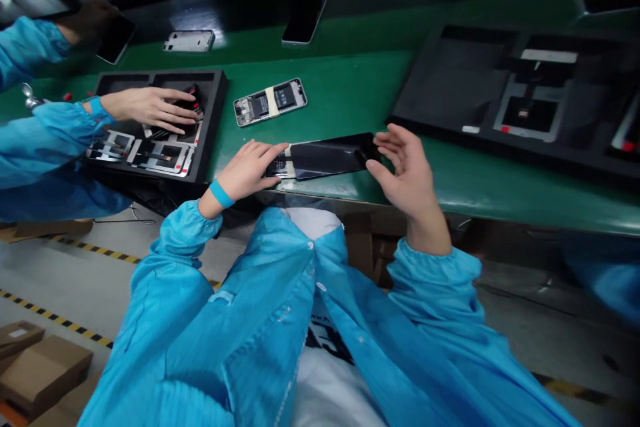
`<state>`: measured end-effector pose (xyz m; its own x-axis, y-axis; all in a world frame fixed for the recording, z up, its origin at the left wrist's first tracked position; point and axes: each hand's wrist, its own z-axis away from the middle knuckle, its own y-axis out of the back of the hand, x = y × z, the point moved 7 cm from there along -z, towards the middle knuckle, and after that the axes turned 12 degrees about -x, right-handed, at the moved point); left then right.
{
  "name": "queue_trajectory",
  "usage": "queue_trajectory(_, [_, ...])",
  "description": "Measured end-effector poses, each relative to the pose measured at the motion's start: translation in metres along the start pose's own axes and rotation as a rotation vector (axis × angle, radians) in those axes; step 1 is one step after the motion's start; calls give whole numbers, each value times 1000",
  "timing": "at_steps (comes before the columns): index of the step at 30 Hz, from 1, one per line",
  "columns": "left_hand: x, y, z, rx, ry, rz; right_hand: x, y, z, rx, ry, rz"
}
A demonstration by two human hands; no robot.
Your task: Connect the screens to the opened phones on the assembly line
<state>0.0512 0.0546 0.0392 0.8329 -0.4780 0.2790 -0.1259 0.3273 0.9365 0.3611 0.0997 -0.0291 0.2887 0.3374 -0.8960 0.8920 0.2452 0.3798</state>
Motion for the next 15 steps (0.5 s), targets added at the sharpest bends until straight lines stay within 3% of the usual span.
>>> queue_trajectory(3, [-7, 2, -3, -33, 19, 9, -10, -2, 0, -33, 33, 87])
queue_trajectory(11, [-34, 0, -24, -216, 123, 108, -38, -30, -2, -268, 125, 505])
queue_trajectory(15, [-39, 7, -19, -250, 60, 154, -42, -41, -19, -376, 182, 619])
